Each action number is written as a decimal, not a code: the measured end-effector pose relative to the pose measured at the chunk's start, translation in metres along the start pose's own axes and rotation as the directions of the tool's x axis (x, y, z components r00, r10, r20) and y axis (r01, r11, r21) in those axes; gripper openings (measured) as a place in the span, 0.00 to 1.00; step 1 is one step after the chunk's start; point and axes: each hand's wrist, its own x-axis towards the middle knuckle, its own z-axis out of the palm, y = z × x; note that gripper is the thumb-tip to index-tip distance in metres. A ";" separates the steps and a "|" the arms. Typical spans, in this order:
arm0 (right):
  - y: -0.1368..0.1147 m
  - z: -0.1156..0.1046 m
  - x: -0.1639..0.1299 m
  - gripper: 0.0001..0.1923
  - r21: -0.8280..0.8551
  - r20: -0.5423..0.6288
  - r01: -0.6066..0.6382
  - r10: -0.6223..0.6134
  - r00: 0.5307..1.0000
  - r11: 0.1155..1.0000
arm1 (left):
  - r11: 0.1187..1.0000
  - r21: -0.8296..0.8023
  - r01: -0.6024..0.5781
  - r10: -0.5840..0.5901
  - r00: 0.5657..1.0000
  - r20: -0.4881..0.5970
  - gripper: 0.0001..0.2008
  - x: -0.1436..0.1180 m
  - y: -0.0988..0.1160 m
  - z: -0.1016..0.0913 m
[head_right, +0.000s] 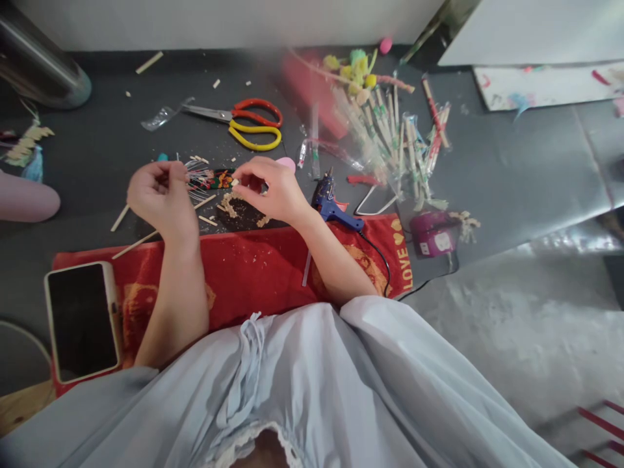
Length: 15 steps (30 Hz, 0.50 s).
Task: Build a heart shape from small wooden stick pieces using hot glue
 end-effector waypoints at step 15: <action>-0.004 -0.001 0.002 0.09 0.031 0.001 -0.019 0.019 1.000 0.999 | 0.949 0.208 -0.237 0.184 0.952 0.245 0.11 -0.001 -0.020 -0.008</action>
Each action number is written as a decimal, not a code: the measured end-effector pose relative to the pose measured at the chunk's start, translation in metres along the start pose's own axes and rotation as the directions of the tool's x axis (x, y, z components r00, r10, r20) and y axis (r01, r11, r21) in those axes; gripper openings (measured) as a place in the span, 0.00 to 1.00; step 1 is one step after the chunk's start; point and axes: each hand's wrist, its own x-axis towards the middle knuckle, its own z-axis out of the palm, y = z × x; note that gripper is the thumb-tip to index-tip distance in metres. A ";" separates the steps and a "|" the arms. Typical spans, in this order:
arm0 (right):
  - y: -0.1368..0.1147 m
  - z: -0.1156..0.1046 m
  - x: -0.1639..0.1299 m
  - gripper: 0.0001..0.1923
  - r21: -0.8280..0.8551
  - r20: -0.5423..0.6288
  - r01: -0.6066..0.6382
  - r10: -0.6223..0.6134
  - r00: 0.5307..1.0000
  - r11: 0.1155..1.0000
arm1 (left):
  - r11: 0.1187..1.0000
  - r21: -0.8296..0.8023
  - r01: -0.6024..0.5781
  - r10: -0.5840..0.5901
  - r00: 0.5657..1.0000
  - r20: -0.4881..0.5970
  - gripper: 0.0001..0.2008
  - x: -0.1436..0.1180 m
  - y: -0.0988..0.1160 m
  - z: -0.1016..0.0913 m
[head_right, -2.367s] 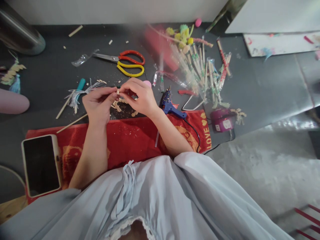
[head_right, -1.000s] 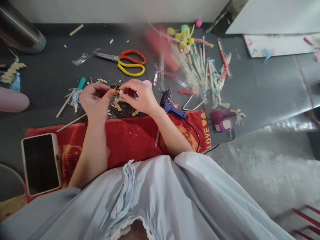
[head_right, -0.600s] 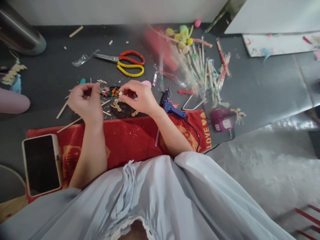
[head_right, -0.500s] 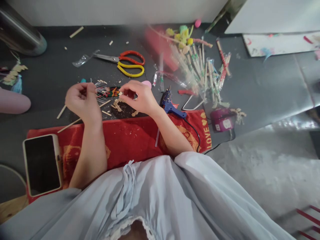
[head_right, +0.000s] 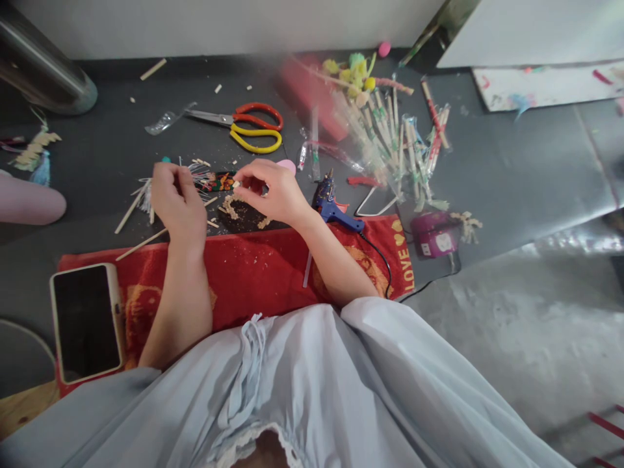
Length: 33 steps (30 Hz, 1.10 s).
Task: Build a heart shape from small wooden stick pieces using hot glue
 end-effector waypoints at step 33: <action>0.001 -0.007 0.002 0.13 0.000 -0.039 -0.028 0.028 0.999 1.000 | 0.928 -0.330 0.174 -0.028 0.915 0.402 0.12 0.000 0.016 0.005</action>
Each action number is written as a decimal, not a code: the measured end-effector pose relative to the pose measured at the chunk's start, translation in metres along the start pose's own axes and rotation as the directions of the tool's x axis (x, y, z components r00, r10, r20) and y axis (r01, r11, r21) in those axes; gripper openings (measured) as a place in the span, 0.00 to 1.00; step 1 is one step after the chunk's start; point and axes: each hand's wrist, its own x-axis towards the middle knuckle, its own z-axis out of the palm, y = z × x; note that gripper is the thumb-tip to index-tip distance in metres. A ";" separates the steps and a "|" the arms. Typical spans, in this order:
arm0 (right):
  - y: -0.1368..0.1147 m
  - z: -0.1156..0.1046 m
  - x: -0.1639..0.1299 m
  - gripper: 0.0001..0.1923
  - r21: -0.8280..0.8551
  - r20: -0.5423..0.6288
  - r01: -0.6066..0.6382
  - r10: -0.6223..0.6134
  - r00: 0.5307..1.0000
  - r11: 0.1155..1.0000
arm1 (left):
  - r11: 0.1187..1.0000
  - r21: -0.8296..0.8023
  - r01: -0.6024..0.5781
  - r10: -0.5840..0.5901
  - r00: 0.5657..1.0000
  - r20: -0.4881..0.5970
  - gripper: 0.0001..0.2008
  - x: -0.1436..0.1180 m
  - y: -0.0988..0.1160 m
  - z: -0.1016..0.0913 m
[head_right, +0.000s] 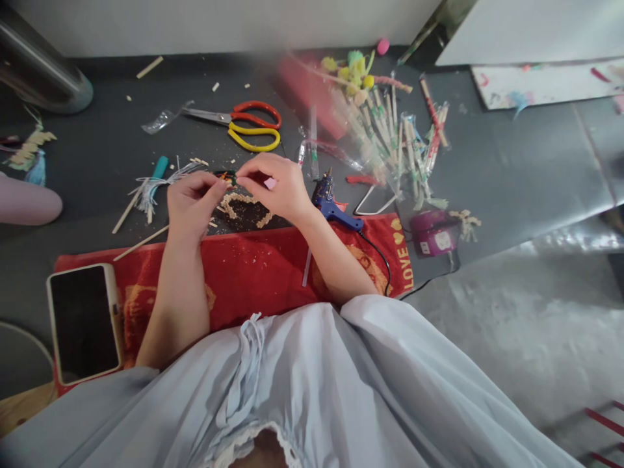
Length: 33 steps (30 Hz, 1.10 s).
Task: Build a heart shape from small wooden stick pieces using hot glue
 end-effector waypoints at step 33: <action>-0.007 -0.003 0.002 0.14 0.052 0.048 0.106 -0.108 0.993 0.993 | 0.951 -0.278 0.134 -0.101 0.986 0.131 0.18 -0.003 0.006 0.005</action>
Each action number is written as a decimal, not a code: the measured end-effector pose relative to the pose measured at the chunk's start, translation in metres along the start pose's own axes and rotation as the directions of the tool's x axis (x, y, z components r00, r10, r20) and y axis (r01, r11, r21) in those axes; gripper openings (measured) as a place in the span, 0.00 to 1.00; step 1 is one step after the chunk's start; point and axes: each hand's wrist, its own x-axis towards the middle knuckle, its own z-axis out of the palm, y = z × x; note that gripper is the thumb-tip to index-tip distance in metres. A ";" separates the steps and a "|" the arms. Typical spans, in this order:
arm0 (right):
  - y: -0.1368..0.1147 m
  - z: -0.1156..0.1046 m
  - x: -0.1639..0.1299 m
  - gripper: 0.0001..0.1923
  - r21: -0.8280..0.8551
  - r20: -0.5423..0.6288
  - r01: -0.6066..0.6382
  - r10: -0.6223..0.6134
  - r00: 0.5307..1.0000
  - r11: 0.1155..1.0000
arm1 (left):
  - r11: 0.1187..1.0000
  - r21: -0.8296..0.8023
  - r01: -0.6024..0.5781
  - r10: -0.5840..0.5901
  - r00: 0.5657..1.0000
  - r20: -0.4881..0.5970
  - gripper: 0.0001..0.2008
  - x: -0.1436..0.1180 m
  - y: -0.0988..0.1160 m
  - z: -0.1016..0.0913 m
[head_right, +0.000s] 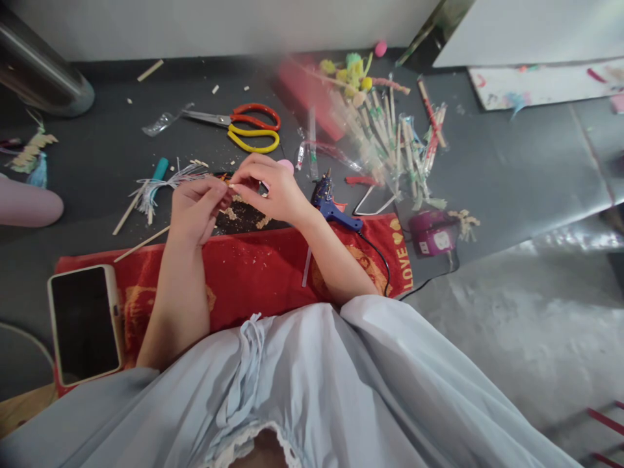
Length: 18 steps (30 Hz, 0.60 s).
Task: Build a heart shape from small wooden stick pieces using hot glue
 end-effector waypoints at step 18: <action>0.007 0.001 0.000 0.10 0.134 -0.036 -0.076 0.081 0.996 0.988 | 0.993 0.066 -0.100 0.101 0.995 -0.011 0.20 0.000 0.000 0.000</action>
